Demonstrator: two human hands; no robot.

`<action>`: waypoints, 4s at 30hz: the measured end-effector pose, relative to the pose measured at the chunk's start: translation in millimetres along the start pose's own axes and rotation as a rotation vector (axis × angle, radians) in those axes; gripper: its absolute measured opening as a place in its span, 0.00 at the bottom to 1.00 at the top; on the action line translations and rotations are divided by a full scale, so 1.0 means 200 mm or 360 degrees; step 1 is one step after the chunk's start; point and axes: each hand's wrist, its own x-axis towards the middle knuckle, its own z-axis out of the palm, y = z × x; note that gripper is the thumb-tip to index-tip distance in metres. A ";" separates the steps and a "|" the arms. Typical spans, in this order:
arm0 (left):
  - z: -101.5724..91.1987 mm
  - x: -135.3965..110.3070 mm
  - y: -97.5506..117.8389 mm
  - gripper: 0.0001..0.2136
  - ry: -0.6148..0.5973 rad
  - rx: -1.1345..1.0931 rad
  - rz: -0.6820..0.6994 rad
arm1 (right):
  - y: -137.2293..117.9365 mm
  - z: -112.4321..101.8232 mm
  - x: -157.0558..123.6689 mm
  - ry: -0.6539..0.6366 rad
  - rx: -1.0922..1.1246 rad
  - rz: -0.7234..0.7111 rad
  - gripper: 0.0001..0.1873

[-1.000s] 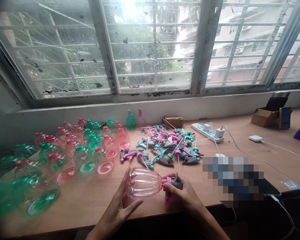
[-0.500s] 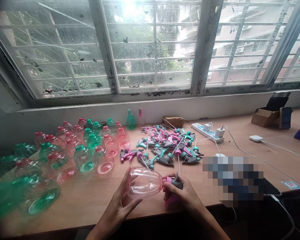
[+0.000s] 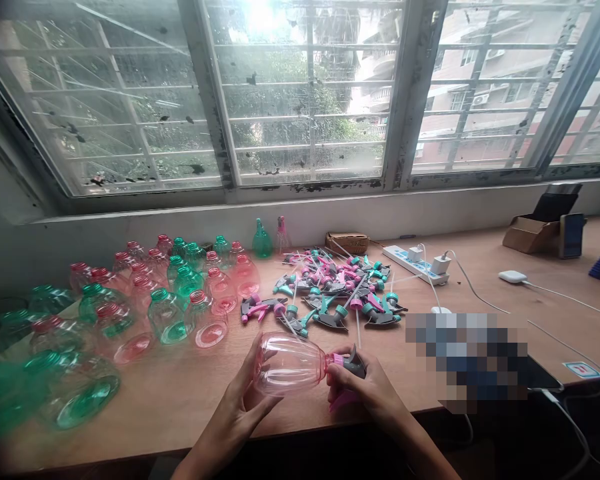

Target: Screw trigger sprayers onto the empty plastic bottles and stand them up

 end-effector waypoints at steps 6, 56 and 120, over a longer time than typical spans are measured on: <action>0.00 0.00 0.01 0.46 -0.0039 -0.0105 -0.0082 | -0.01 0.00 0.00 -0.0068 -0.0074 0.0009 0.25; 0.00 -0.01 0.00 0.41 -0.0020 0.0027 -0.0040 | 0.00 -0.01 0.00 -0.0072 -0.0191 -0.0024 0.26; 0.00 -0.01 -0.01 0.39 -0.0043 0.0063 0.0037 | 0.01 -0.01 0.00 -0.0005 -0.0083 -0.0026 0.25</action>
